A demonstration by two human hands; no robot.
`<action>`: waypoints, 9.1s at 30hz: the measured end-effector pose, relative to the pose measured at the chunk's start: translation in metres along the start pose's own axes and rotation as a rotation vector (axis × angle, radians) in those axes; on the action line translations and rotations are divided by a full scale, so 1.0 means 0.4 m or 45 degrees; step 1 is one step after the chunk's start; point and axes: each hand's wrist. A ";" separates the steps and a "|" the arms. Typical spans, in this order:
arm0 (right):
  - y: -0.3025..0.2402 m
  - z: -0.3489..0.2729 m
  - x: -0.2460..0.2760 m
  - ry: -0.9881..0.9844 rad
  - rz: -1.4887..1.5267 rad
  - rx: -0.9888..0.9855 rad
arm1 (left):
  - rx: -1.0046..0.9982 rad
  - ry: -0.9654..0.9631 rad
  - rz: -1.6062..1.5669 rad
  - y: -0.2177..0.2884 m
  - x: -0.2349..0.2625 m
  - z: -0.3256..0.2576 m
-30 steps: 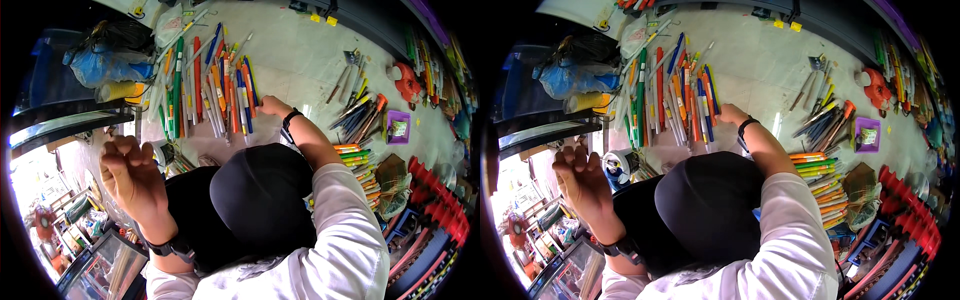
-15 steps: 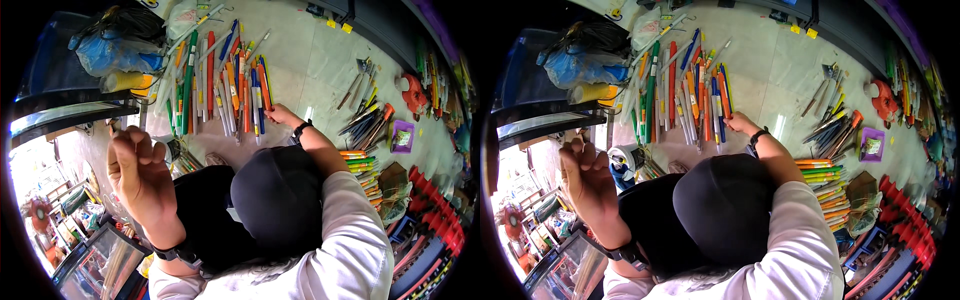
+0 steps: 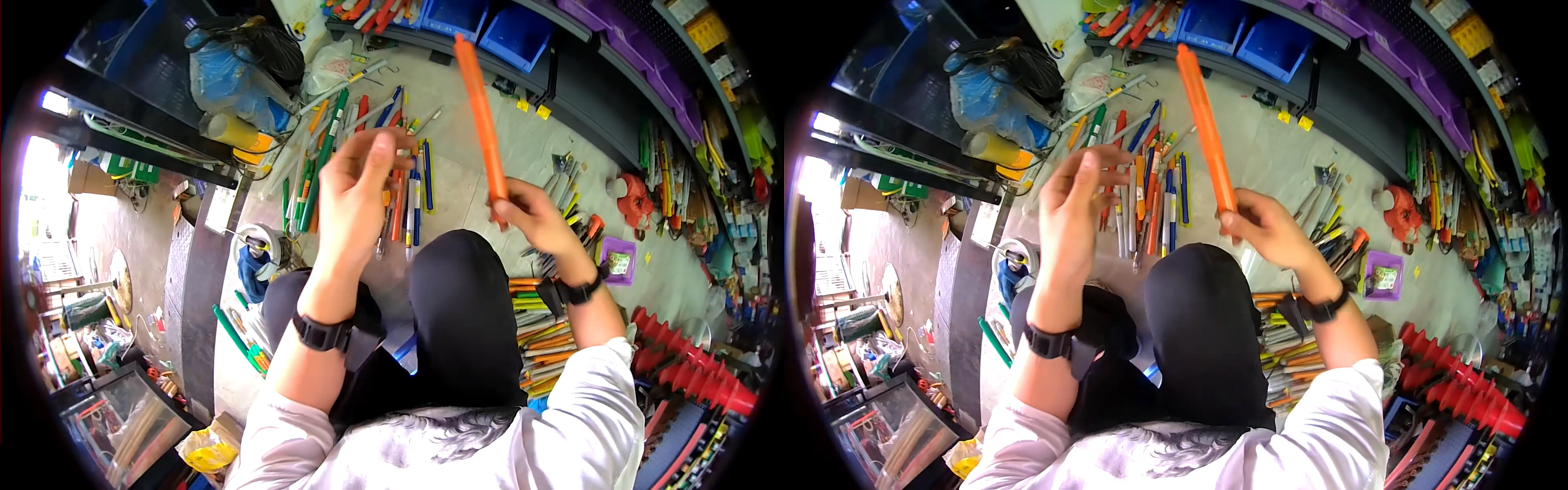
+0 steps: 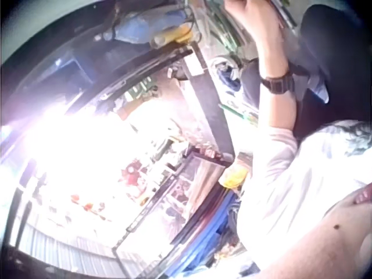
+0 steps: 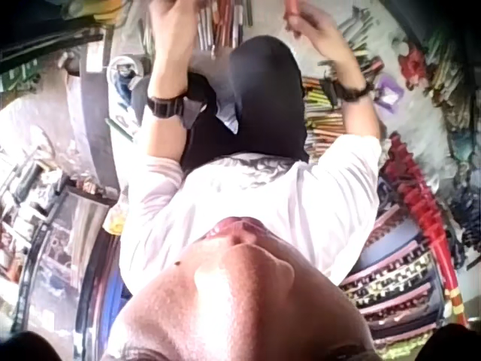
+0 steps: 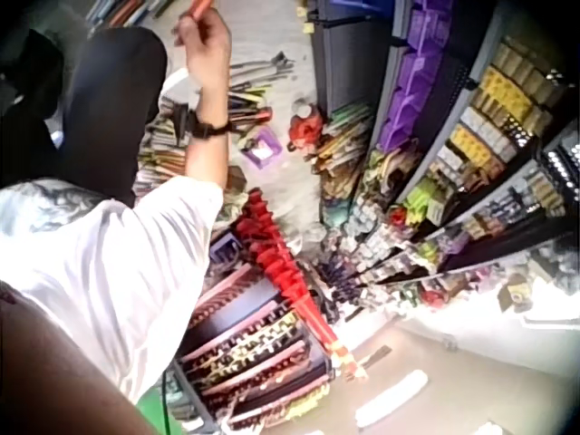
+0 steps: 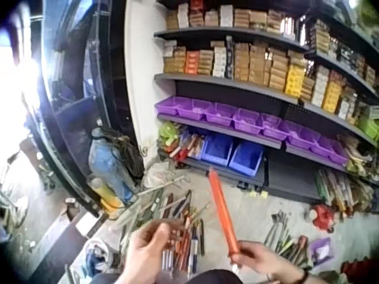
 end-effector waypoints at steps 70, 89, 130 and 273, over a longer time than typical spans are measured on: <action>-0.069 0.128 -0.328 -0.500 0.191 -0.543 | -0.295 0.215 -1.373 -0.059 0.347 0.087; -0.070 0.148 -0.312 -0.222 0.324 0.101 | -0.057 -0.089 -0.136 -0.009 0.126 0.009; -0.121 0.186 -0.274 0.144 -0.090 1.149 | 0.272 0.166 0.434 -0.092 0.013 0.035; -0.080 0.217 -0.352 0.145 -0.883 0.681 | 0.012 0.720 -0.842 -0.045 0.080 0.044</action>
Point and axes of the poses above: each hand's wrist, its own z-axis towards the middle knuckle, its own x-axis out of the back of the hand, y = z × x, and after that the axes turned 12 degrees about z, right-handed
